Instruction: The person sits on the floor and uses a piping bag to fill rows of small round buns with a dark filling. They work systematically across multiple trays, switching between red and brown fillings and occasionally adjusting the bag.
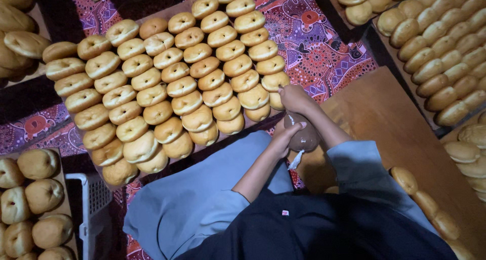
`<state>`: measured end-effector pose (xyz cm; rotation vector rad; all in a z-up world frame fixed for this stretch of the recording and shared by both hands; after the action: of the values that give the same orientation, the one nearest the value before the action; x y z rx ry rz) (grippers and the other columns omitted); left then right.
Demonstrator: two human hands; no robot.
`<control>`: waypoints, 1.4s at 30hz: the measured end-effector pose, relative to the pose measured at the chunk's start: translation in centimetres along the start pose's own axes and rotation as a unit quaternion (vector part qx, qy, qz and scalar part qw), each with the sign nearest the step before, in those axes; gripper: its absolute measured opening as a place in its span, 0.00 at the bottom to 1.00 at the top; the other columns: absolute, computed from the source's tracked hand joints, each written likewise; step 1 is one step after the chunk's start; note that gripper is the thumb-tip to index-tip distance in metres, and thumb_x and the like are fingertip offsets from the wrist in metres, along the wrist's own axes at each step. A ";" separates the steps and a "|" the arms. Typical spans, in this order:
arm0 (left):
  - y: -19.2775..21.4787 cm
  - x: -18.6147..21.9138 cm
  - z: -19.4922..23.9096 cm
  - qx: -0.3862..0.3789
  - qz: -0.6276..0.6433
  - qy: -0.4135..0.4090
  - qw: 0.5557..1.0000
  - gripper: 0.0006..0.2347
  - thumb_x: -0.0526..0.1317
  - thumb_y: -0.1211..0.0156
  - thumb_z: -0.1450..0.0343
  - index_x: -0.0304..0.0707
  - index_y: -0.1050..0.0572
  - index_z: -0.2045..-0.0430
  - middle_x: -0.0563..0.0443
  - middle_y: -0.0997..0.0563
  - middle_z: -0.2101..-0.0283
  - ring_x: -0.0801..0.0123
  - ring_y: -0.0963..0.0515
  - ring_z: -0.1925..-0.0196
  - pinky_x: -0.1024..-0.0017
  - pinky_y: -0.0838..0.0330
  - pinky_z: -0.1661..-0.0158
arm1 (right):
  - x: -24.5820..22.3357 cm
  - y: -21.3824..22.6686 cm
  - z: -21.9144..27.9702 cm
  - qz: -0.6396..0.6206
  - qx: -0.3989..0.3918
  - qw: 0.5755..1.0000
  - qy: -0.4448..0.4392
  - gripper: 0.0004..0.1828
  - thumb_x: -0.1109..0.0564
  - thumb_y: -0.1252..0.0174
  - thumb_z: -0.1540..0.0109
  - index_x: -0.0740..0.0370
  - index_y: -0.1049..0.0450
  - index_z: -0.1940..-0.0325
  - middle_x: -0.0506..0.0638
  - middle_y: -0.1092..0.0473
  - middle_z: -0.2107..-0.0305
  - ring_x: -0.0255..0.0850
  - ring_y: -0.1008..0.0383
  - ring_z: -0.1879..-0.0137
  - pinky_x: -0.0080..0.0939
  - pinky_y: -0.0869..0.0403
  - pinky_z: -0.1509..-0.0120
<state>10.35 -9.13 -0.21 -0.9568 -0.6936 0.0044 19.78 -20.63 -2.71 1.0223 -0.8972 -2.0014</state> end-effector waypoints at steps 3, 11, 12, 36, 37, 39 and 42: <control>0.0 -0.1 -0.1 0.002 -0.007 0.000 1.000 0.19 0.35 0.36 0.32 0.30 0.28 0.47 0.44 0.20 0.51 0.64 0.19 0.52 0.65 0.24 0.50 | 0.2 -0.1 -0.1 0.007 -0.001 1.000 -0.004 0.26 0.49 0.56 0.29 0.76 0.23 0.63 0.76 0.26 0.66 0.69 0.24 0.55 0.63 0.27 0.45; -0.4 0.1 0.4 0.003 -0.024 -0.022 0.999 0.19 0.33 0.35 0.33 0.30 0.28 0.47 0.46 0.20 0.52 0.65 0.19 0.51 0.66 0.24 0.49 | -0.9 1.9 2.0 -0.065 -0.037 0.997 0.005 0.23 0.46 0.48 0.34 0.71 0.25 0.53 0.72 0.25 0.62 0.63 0.22 0.53 0.58 0.26 0.46; -0.5 0.2 0.7 0.007 -0.032 -0.029 0.999 0.19 0.32 0.35 0.33 0.31 0.28 0.47 0.47 0.19 0.52 0.66 0.19 0.51 0.66 0.24 0.49 | -1.4 2.6 2.8 -0.096 -0.034 0.994 0.026 0.23 0.47 0.45 0.37 0.69 0.26 0.49 0.69 0.24 0.60 0.60 0.21 0.53 0.56 0.26 0.47; -1.4 3.0 -4.4 0.028 0.065 -0.043 0.997 0.16 0.34 0.35 0.31 0.31 0.28 0.50 0.48 0.20 0.56 0.66 0.20 0.55 0.65 0.23 0.52 | -1.1 4.4 -4.7 0.062 -0.085 0.994 0.020 0.23 0.47 0.41 0.38 0.71 0.25 0.52 0.71 0.25 0.59 0.65 0.22 0.51 0.59 0.25 0.44; -1.3 3.0 -4.6 0.032 0.065 -0.039 0.997 0.16 0.34 0.35 0.31 0.31 0.28 0.50 0.48 0.20 0.56 0.66 0.19 0.55 0.64 0.22 0.52 | -1.1 4.1 -4.9 0.080 -0.102 0.991 0.023 0.22 0.47 0.42 0.38 0.71 0.23 0.54 0.71 0.24 0.59 0.64 0.21 0.51 0.58 0.25 0.44; -1.3 3.1 -4.9 0.036 0.064 -0.034 0.997 0.16 0.34 0.34 0.32 0.32 0.28 0.50 0.48 0.20 0.56 0.66 0.19 0.55 0.64 0.22 0.52 | -1.3 4.1 -5.3 0.100 -0.111 0.989 0.022 0.22 0.46 0.43 0.37 0.71 0.23 0.55 0.71 0.25 0.60 0.65 0.22 0.51 0.60 0.26 0.44; -1.2 3.4 -5.5 0.037 0.081 -0.026 0.996 0.16 0.35 0.34 0.32 0.31 0.28 0.51 0.47 0.20 0.56 0.66 0.18 0.56 0.64 0.22 0.53 | -1.9 4.5 -5.7 0.116 -0.118 0.986 0.015 0.25 0.43 0.45 0.34 0.71 0.22 0.55 0.72 0.25 0.59 0.65 0.22 0.51 0.60 0.27 0.44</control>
<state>15.61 -12.92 0.44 -0.9413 -0.6585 0.1978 26.72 -22.82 -0.85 0.7762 -0.7086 -1.8401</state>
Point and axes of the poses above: each hand's wrist, its own z-axis away from the middle knuckle, its own y-axis out of the back of the hand, x = y × z, the point moved 9 cm from there along -z, towards the middle knuckle
